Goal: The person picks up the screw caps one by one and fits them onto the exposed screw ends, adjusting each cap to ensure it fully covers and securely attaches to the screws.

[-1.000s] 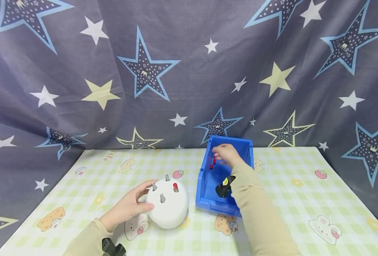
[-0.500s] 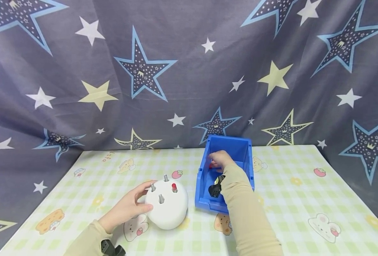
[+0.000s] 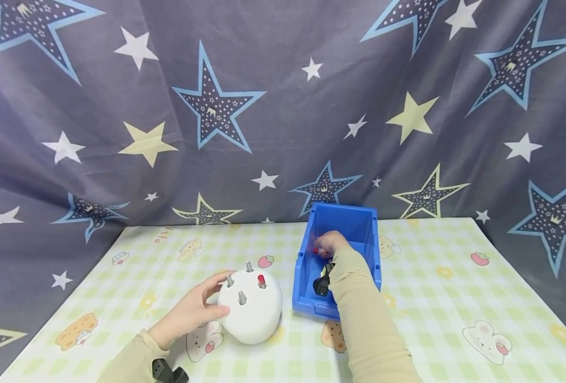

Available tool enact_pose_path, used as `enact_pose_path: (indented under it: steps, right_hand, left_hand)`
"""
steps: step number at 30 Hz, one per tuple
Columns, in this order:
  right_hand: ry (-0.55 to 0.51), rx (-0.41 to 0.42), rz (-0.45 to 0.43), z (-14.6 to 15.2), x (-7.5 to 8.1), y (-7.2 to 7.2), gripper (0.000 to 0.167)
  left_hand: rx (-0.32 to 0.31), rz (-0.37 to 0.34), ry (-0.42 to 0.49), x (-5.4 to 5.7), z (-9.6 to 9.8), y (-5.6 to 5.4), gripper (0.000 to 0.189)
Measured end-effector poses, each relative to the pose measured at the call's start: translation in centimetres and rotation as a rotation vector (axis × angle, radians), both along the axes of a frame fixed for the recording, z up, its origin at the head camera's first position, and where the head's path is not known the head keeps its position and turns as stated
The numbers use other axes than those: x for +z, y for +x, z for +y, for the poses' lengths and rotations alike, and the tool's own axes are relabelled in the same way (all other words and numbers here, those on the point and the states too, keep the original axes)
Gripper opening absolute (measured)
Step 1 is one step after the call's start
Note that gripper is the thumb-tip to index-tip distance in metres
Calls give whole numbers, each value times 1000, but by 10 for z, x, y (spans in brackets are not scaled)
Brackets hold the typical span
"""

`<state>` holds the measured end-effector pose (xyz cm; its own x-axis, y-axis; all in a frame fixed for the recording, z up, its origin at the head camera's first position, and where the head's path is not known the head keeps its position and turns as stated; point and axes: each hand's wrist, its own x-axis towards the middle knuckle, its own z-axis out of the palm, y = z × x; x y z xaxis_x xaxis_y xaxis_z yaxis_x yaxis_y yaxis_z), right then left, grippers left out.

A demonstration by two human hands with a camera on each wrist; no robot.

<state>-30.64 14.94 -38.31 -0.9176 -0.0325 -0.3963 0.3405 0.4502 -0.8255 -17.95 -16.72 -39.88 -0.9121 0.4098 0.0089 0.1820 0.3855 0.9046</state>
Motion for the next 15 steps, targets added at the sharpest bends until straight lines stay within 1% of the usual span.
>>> enact_pose_path:
  steps: [3,6,9,15]
  right_hand:
    - [47,23,17,-1,-2,-1,33]
    - [63,32,21,-1,-4,-2,36]
    - [62,31,26,-1,-8,-4,35]
    - [64,31,56,2,-15,-8,21]
  left_hand:
    - [-4,4,0,1,0,0,73]
    - [-7,3,1,2,0,0,73]
    - [-4,5,4,2,0,0,73]
    - [-7,14,25,1,0,1,72]
